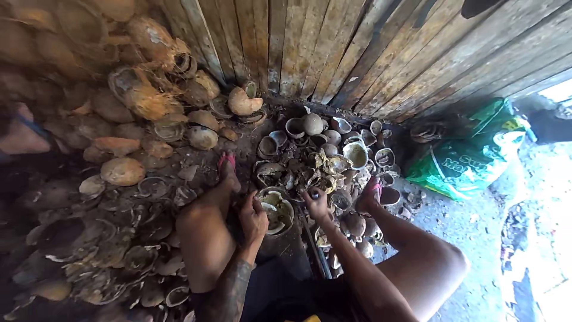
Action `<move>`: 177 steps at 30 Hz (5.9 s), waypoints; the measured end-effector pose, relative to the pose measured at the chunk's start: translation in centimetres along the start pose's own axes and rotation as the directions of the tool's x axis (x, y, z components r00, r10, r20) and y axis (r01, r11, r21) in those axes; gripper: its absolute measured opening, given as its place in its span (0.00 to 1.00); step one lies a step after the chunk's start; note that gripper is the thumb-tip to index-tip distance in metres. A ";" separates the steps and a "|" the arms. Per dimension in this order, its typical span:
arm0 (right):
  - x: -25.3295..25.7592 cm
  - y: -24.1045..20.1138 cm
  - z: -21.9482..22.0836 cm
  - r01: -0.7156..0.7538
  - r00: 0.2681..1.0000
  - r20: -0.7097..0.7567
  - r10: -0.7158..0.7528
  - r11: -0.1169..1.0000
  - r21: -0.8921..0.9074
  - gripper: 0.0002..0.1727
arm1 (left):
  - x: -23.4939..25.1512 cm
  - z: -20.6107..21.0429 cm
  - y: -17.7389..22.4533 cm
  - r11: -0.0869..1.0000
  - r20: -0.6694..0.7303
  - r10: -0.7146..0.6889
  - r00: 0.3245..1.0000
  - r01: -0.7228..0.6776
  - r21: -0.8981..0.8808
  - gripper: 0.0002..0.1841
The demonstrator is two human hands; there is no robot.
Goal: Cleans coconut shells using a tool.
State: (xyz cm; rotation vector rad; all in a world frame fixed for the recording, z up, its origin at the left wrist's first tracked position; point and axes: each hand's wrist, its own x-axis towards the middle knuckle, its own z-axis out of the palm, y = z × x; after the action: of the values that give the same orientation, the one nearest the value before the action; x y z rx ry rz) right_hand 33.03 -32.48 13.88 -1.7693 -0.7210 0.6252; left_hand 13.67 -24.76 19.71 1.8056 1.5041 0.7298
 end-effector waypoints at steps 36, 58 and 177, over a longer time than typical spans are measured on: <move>0.0 -3.0 -0.7 -0.216 0.938 0.196 0.287 0.924 -0.316 0.17 | -0.4 0.4 -2.4 0.973 0.106 0.105 0.989 -0.080 -0.218 0.20; -4.4 -4.1 -1.2 -0.332 0.941 -0.069 0.330 0.943 -0.016 0.17 | 1.7 -0.6 -2.5 0.983 0.260 0.145 0.955 -0.108 -0.151 0.21; -9.0 -6.1 -15.0 -0.134 0.765 0.174 0.620 -0.111 0.985 0.30 | 9.1 -5.2 14.1 0.626 0.500 -0.230 0.835 0.520 -0.581 0.29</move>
State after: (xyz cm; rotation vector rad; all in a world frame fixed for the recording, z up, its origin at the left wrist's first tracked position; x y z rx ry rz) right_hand 36.59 -47.19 24.60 -0.5212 0.6332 0.8519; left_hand 19.89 -16.67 34.06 0.9154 1.0705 0.5709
